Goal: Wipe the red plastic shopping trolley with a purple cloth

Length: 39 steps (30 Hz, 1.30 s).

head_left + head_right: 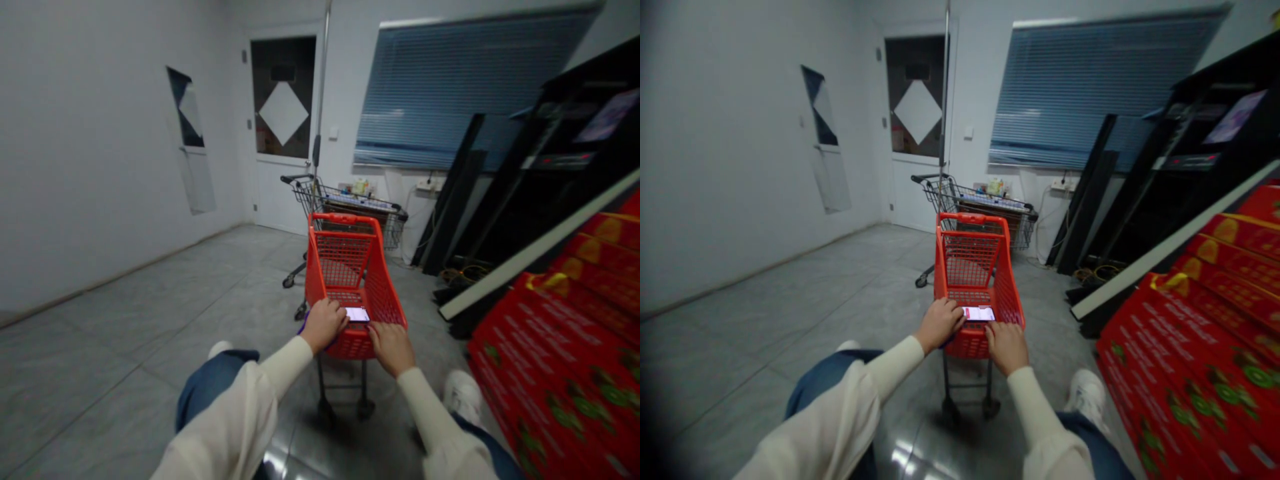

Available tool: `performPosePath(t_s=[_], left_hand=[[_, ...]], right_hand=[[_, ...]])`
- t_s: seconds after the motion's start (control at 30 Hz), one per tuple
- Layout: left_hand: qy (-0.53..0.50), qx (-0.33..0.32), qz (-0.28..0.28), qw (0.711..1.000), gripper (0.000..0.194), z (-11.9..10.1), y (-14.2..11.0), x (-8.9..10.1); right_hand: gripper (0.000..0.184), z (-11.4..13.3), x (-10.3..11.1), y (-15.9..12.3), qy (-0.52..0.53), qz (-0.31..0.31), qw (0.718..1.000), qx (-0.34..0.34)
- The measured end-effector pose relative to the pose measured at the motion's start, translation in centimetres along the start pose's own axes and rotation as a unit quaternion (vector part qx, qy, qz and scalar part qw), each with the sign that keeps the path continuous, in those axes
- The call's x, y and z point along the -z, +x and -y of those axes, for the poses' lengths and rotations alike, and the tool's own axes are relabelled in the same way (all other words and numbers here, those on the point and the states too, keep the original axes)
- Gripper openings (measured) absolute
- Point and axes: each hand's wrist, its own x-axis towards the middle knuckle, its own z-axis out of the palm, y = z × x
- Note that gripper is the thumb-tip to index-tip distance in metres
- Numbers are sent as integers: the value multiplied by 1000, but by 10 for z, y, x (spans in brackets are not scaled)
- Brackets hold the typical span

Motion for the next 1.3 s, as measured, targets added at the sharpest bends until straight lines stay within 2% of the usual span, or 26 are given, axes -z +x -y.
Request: performPosePath(t_s=[0.07, 0.2, 0.27, 0.33, 0.47, 0.57, 0.67, 0.77, 0.87, 0.97, 1.03, 1.13, 1.23, 1.3], left_hand=[[-7, 13, -9, 1000, 31, 5, 2, -2], [-29, 26, 5, 999, 29, 31, 9, 1], [-28, 53, 15, 998, 28, 41, 10, 4], [-17, 95, 22, 995, 27, 41, 7, 5], [-8, 146, 39, 988, 25, 18, 1, 5], [-39, 144, 47, 988, 27, 3, 8, 8], [-73, 157, 29, 984, 33, 3, 28, 14], [-82, 191, 2, 978, 35, 3, 42, 12], [-69, 171, 6, 983, 33, -6, 34, 1], [-60, 137, -14, 989, 29, -16, 16, -9], [-55, 98, -17, 994, 26, -12, 8, -10], [-41, 63, 2, 997, 22, 8, 8, -8], [-22, 118, -7, 993, 22, 20, 11, -9], [-22, 157, -23, 987, 23, 13, 11, -13]], right_hand=[[36, 7, 0, -2, -10, 4, 1000, -6], [38, 36, -2, 1, -26, -13, 999, -39], [38, 50, -2, 5, -27, -18, 998, -54], [36, 58, 0, 9, -14, -7, 998, -55], [34, 51, 6, 13, 3, -1, 1000, -21], [34, 37, 6, 10, -9, -8, 1000, -16], [33, 32, 4, 7, -2, -11, 1000, -15], [34, 37, 2, 7, 2, -10, 1000, -12], [35, 43, -1, 9, 3, -21, 1000, -22], [35, 44, -4, 10, 3, -36, 999, -33], [34, 40, -6, 9, 1, -36, 999, -37], [33, 37, -7, 9, 0, -33, 999, -37], [34, 41, -10, 11, 5, -40, 999, -34], [34, 46, -12, 13, 9, -43, 998, -38]])
